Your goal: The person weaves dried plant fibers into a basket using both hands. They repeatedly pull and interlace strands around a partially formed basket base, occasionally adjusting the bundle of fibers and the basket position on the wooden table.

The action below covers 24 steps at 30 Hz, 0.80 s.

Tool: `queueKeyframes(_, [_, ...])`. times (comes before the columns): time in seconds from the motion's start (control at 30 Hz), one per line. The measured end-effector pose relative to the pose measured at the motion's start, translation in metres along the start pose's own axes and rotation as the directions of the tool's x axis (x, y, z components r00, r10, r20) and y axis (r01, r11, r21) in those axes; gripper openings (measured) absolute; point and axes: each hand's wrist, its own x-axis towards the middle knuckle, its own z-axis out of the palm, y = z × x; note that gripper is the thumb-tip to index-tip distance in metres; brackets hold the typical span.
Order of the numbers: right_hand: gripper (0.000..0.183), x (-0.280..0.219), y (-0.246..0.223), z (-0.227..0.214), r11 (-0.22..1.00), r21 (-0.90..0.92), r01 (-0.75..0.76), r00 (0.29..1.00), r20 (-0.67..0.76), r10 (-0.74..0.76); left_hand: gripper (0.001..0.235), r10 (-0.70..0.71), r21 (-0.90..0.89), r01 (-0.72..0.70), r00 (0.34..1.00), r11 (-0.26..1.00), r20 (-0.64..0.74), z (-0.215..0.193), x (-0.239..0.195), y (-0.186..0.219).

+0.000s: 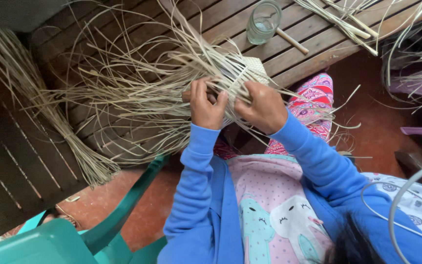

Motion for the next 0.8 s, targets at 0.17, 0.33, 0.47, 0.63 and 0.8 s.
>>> queueKeyframes(0.17, [0.04, 0.036, -0.003, 0.005, 0.989, 0.144, 0.025, 0.999, -0.048, -0.018, 0.037, 0.053, 0.038, -0.056, 0.995, 0.998, 0.083, -0.004, -0.001, -0.003])
queueKeyframes(0.33, [0.021, 0.056, -0.044, -0.027, 0.639, 0.767, -0.057, 0.966, 0.205, -0.159, 0.017, -0.015, 0.087, 0.014, 1.0, 0.996, 0.014, -0.011, 0.005, 0.033])
queueKeyframes(0.47, [0.017, 0.057, -0.031, -0.035, 0.868, 0.485, 0.112, 0.987, 0.045, -0.153, 0.05, 0.015, 0.106, -0.014, 1.0, 0.994, -0.008, 0.002, -0.005, 0.01])
queueKeyframes(0.63, [0.028, 0.05, 0.005, -0.012, 0.918, 0.177, 0.354, 0.934, -0.114, -0.338, 0.02, 0.014, 0.123, 0.003, 0.991, 0.992, -0.134, 0.013, -0.007, -0.015])
queueKeyframes(0.8, [0.026, 0.014, 0.002, -0.025, 0.925, -0.062, 0.374, 0.92, -0.102, -0.378, 0.022, 0.043, 0.129, -0.029, 0.994, 0.991, -0.105, 0.01, -0.002, 0.002])
